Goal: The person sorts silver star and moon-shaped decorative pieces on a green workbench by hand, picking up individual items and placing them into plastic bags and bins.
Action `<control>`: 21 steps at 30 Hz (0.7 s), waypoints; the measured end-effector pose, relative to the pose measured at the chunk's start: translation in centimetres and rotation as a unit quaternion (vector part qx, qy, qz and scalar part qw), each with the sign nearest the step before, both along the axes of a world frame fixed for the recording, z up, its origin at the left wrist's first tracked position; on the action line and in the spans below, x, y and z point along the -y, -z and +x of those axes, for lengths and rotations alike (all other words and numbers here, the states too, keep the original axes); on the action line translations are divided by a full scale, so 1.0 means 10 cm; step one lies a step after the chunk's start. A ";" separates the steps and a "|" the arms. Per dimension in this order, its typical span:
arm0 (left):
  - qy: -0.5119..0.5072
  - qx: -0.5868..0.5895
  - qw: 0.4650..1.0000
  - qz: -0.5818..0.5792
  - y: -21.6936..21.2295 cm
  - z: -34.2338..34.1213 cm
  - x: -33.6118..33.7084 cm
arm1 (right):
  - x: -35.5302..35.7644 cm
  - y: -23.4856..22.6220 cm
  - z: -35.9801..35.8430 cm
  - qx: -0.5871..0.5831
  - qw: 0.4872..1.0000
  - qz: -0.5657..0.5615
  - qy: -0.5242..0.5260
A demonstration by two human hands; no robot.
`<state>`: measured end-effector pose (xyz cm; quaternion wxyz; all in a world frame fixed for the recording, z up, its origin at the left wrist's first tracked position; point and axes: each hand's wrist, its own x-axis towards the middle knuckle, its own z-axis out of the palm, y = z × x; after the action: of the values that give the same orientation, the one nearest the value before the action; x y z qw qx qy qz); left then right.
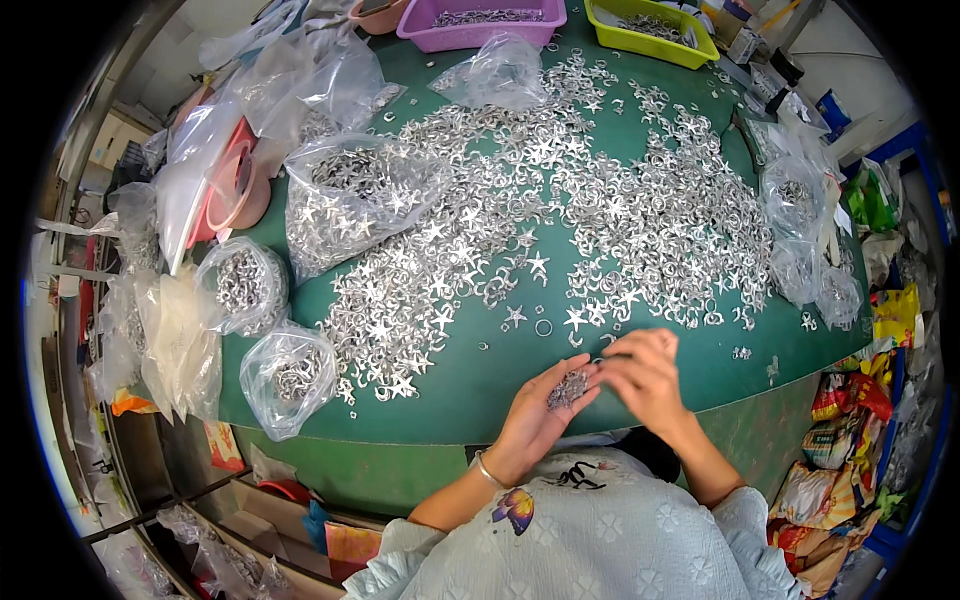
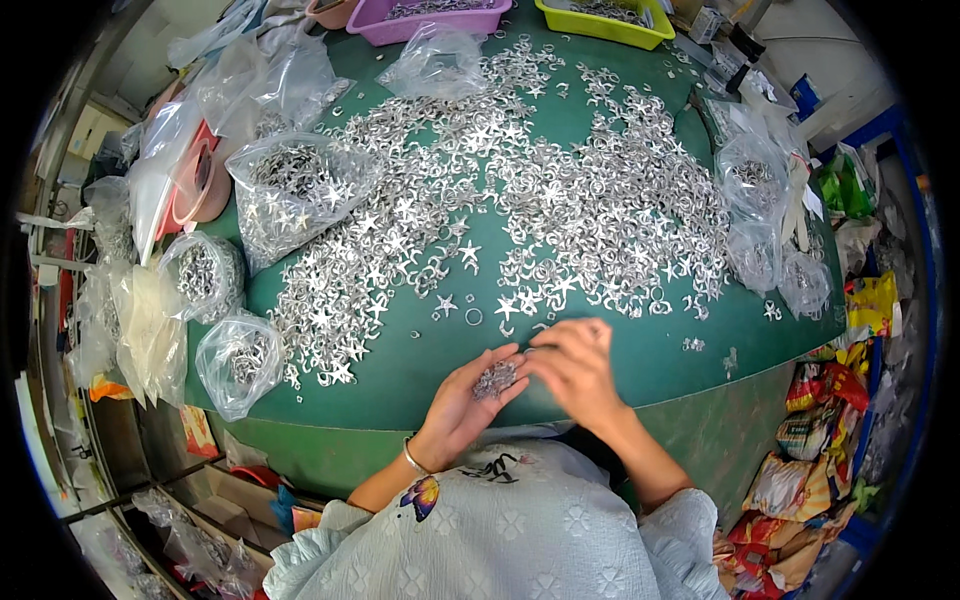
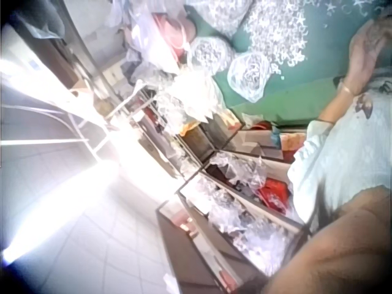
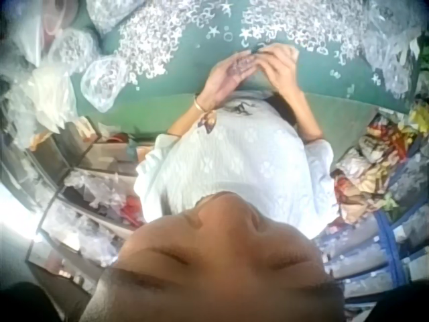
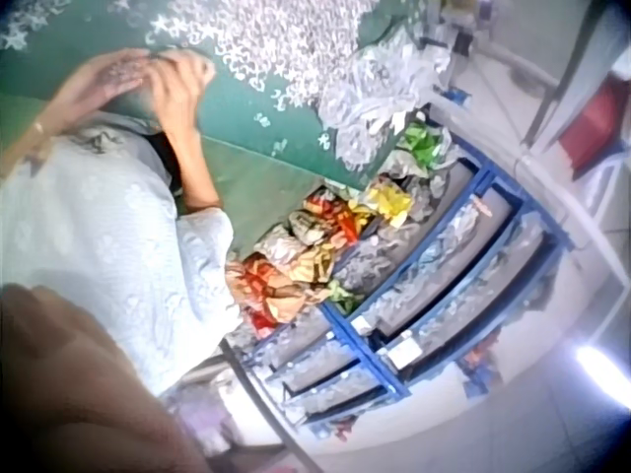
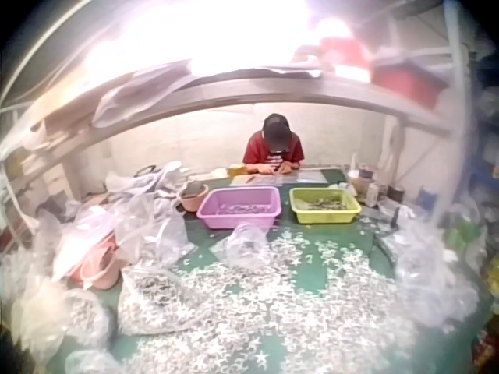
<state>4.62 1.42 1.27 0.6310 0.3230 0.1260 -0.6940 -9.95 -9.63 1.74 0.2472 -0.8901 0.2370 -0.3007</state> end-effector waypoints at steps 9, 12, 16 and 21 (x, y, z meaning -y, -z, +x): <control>0.044 -0.027 0.999 -0.003 0.04 0.00 -0.03 | 0.31 0.19 -0.04 -0.071 0.995 -0.044 0.061; 0.046 -0.039 0.998 -0.034 0.11 0.02 -0.08 | 0.34 0.23 -0.02 -0.049 0.994 -0.030 0.093; 0.048 -0.026 0.998 -0.043 0.10 -0.01 -0.06 | 0.35 0.18 0.18 -0.105 0.978 -0.081 0.160; 0.043 0.012 0.999 -0.015 0.05 -0.03 -0.04 | 0.36 0.22 0.19 -0.078 0.980 -0.077 0.167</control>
<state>4.35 1.84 0.75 0.6066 0.3271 0.0941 -0.7185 -8.04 -13.19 -0.49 0.1051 -0.8750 0.3768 -0.2851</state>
